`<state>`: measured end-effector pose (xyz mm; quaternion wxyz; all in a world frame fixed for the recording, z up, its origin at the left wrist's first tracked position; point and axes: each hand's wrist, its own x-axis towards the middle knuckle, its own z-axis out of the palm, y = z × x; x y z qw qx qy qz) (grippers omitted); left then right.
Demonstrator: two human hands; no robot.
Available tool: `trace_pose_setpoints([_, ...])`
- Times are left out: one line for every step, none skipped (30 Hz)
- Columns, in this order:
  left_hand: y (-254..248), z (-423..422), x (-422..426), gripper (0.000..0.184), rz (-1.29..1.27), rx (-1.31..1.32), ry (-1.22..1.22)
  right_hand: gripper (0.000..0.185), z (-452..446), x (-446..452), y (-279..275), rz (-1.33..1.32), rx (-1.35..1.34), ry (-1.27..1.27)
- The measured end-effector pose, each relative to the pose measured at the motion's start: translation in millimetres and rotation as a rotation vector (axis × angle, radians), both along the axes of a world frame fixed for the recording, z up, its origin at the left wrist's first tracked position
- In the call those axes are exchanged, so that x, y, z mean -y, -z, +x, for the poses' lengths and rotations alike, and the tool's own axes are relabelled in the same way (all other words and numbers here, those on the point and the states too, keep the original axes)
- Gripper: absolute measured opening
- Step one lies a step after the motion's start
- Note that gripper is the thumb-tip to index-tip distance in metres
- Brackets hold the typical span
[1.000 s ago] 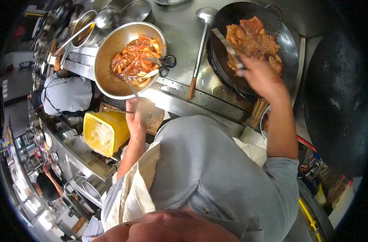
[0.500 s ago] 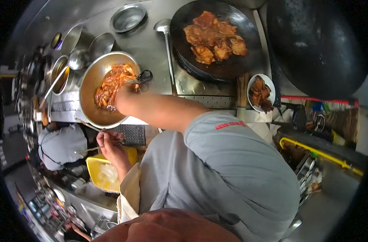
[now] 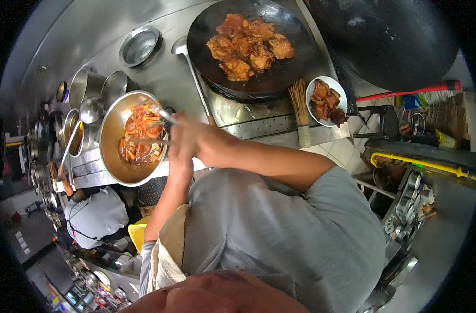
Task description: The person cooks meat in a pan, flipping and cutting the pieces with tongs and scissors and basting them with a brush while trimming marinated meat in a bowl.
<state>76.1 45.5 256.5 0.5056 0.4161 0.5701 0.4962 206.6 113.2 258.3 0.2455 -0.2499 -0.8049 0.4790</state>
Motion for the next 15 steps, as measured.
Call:
trace_pose_setpoints([-1,9,-9,0.063,-0.031,0.000,0.116,0.071,19,-10,2,-0.071,0.004,0.046])
trace_pose_setpoints([-1,19,-18,0.068,-0.059,-0.003,0.233,0.067,38,-19,4,-0.142,0.004,0.094])
trace_pose_setpoints([-8,28,-25,0.069,-0.102,-0.022,0.308,0.062,61,-29,8,-0.400,0.038,0.159])
trace_pose_setpoints([-10,37,-22,0.065,-0.091,-0.023,0.312,0.051,86,-45,2,-0.362,0.165,0.307])
trace_pose_setpoints([-8,39,-20,0.065,-0.100,-0.020,0.315,0.045,111,-65,-7,-0.325,0.292,0.453])
trace_pose_setpoints([-5,37,-19,0.056,-0.137,0.006,0.365,0.046,136,-87,-9,-0.384,0.323,0.555])
trace_pose_setpoints([-2,35,-17,0.048,-0.172,0.031,0.414,0.046,163,-112,-2,-0.435,0.362,0.604])
trace_pose_setpoints([1,33,-13,0.046,-0.200,0.069,0.386,0.047,191,-138,6,-0.488,0.399,0.654])
trace_pose_setpoints([7,30,-9,0.046,-0.205,0.070,0.385,0.048,216,-161,21,-0.534,0.444,0.649])
trace_pose_setpoints([13,28,-5,0.043,-0.211,0.101,0.312,0.042,230,-179,27,-0.556,0.472,0.663])
trace_pose_setpoints([22,24,-1,0.040,-0.215,0.133,0.238,0.035,238,-196,33,-0.577,0.501,0.675])
trace_pose_setpoints([34,20,6,0.036,-0.180,0.132,0.192,0.029,243,-206,39,-0.570,0.465,0.721])
trace_pose_setpoints([33,19,11,0.036,-0.181,0.132,0.186,0.029,248,-215,38,-0.570,0.466,0.715])
trace_pose_setpoints([32,18,15,0.035,-0.221,0.118,0.094,0.032,251,-224,33,-0.586,0.572,0.610])
trace_pose_setpoints([30,16,22,0.034,-0.264,0.104,0.003,0.036,252,-229,32,-0.602,0.676,0.502])
